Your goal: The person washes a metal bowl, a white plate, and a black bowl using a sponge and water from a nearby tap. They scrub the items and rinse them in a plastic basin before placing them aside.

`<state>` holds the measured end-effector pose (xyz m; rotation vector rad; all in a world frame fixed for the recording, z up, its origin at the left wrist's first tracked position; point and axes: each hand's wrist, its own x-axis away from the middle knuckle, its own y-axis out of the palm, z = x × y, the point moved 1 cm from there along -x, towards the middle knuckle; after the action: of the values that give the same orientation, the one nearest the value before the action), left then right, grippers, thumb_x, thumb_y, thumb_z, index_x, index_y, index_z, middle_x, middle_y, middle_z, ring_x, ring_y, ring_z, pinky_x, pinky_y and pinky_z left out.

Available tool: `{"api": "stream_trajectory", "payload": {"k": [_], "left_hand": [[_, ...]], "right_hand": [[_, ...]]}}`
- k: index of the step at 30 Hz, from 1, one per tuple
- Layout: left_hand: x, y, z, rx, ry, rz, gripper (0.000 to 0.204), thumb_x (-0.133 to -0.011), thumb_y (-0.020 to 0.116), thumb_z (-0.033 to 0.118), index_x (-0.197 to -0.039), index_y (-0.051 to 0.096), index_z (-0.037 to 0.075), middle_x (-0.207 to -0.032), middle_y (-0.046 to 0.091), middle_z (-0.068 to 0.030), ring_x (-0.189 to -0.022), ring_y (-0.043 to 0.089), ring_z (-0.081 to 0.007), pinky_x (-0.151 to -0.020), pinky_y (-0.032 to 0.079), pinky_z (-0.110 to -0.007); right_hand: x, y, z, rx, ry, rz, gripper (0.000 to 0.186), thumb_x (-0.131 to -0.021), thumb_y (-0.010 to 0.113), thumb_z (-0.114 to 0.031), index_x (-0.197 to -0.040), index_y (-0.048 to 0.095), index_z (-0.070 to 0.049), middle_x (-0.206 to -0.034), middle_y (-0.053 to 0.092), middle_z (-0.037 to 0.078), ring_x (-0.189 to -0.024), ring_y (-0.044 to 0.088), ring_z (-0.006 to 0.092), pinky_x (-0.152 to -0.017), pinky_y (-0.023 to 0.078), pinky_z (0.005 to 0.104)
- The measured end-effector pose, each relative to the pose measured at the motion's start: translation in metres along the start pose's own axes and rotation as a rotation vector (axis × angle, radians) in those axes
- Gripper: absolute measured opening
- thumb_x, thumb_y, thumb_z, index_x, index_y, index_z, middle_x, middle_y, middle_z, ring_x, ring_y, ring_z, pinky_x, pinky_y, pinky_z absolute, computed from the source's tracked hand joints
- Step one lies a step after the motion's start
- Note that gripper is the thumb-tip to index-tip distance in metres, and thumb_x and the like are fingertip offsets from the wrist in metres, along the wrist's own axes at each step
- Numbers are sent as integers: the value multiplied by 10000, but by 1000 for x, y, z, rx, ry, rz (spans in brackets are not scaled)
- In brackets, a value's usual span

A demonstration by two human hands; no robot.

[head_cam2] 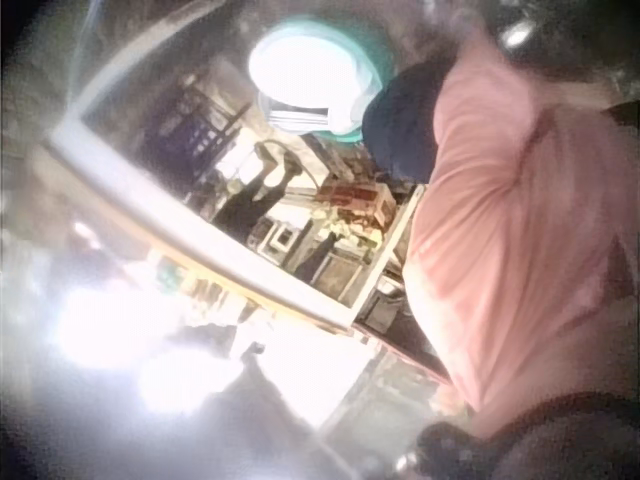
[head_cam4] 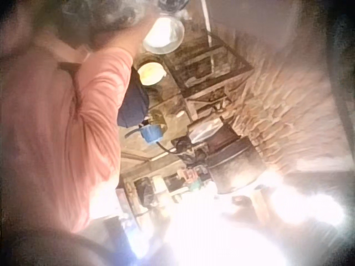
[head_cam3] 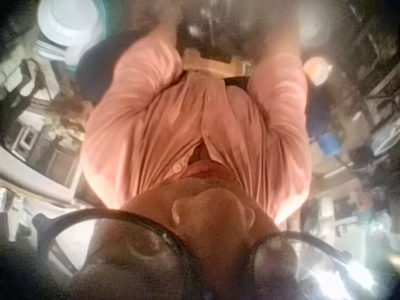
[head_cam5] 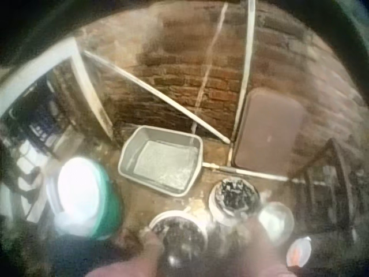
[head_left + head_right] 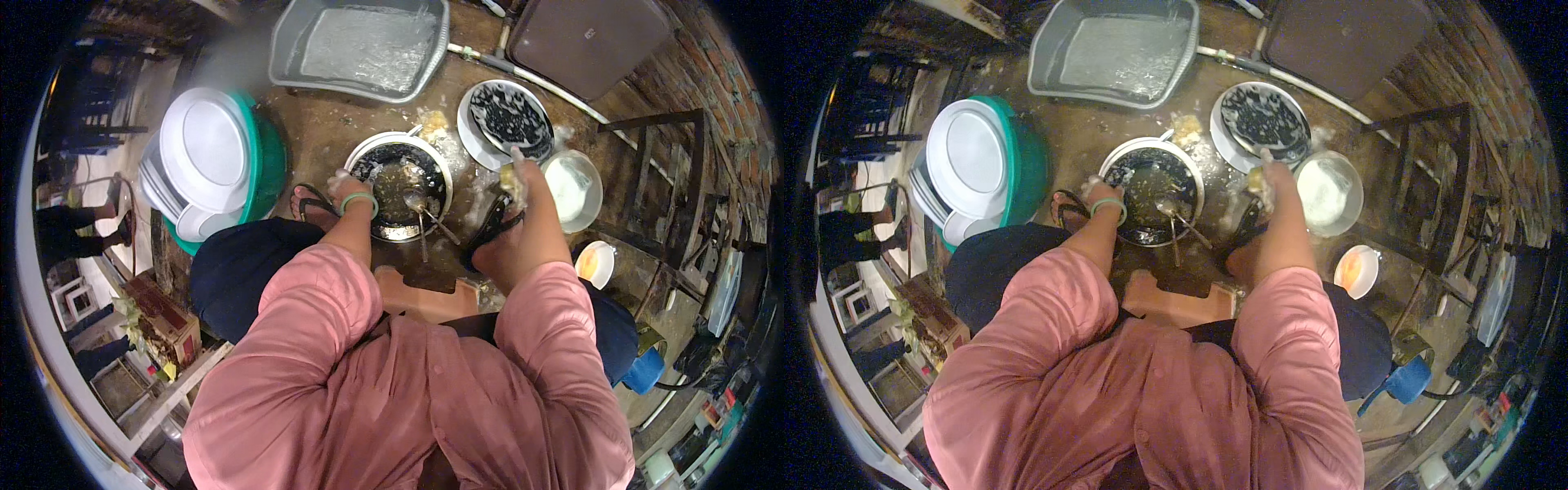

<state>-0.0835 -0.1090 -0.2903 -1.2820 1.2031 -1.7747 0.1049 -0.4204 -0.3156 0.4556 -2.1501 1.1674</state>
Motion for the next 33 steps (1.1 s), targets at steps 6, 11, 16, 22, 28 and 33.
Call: {"api": "stream_trajectory", "payload": {"k": [6, 11, 16, 22, 28, 33], "left_hand": [[-49, 30, -39, -97, 147, -87, 604, -530, 756, 321, -993, 508, 22, -1023, 536, -185, -971, 524, -298, -830, 428, -362], [-42, 21, -27, 9, 233, -309, 599, -588, 663, 342, -1019, 516, -48, -1051, 536, -214, -993, 514, -321, -849, 403, -334], [-37, -13, -24, 296, 236, -344, 613, -628, 626, 297, -1103, 470, -58, -1104, 509, -221, -1027, 493, -331, -870, 383, -329], [-8, -99, 41, 130, 649, -296, 478, -677, 566, 204, -1112, 494, 18, -1047, 533, -222, -998, 500, -333, -864, 391, -353], [29, -151, 70, -103, 878, -177, 343, -743, 517, 162, -1072, 536, 68, -976, 564, -215, -934, 531, -334, -832, 403, -382], [40, -126, 83, 479, 797, -351, 336, -812, 505, 245, -1034, 529, -6, -917, 594, -193, -839, 567, -290, -764, 410, -343]], "right_hand": [[-47, -51, 98, -527, 220, 786, 425, -736, 547, -372, -967, 576, -16, -891, 604, 142, -809, 589, 256, -696, 458, 384], [-124, 1, 229, 417, 332, 472, 609, -741, 527, -324, -1242, 334, -38, -1167, 452, 195, -1138, 394, 272, -903, 321, 474], [-36, -19, 109, -77, 257, 643, 517, -699, 568, -180, -1171, 385, -69, -1073, 517, 209, -993, 507, 356, -841, 409, 410], [25, -45, 29, -259, 56, 865, 422, -676, 565, -148, -1075, 469, -50, -990, 547, 238, -934, 525, 367, -821, 409, 400], [39, -14, -35, -178, -367, 495, 269, -722, 544, -183, -964, 597, -77, -979, 580, 173, -893, 563, 302, -789, 428, 348], [114, 46, -120, -293, -808, 507, 390, -796, 490, -221, -1161, 455, -89, -1133, 478, 199, -1013, 481, 324, -872, 379, 350]]}}
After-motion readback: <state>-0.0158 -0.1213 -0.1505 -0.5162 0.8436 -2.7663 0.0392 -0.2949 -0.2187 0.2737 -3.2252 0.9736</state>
